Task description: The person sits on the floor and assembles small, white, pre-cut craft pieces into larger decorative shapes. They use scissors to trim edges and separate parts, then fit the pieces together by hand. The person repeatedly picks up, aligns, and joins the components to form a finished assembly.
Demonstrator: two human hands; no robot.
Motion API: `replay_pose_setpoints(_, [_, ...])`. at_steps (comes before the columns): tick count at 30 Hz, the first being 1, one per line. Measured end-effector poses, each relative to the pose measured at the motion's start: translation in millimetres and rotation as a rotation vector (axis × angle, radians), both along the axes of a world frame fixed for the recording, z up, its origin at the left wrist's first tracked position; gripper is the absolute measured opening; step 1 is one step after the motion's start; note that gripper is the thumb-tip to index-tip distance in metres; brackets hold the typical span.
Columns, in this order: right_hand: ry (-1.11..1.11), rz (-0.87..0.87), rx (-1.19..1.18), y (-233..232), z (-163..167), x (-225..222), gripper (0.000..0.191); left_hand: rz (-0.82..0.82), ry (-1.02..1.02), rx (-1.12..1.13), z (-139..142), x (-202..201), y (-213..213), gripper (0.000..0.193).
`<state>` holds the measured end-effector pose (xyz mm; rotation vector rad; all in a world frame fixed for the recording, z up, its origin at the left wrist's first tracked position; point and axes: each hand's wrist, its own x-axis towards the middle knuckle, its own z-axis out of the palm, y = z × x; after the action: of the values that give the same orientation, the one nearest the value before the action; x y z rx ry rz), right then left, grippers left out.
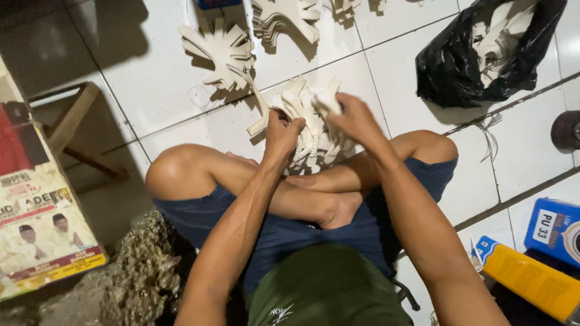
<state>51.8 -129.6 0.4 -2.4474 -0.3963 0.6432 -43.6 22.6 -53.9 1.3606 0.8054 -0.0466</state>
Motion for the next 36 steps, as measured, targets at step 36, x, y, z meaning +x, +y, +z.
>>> replay_pose_setpoints(36, [0.303, -0.368, 0.625, -37.7, 52.1, -15.2, 0.019, -0.077, -0.001, 0.079, -17.5, -6.7, -5.4, 0.062])
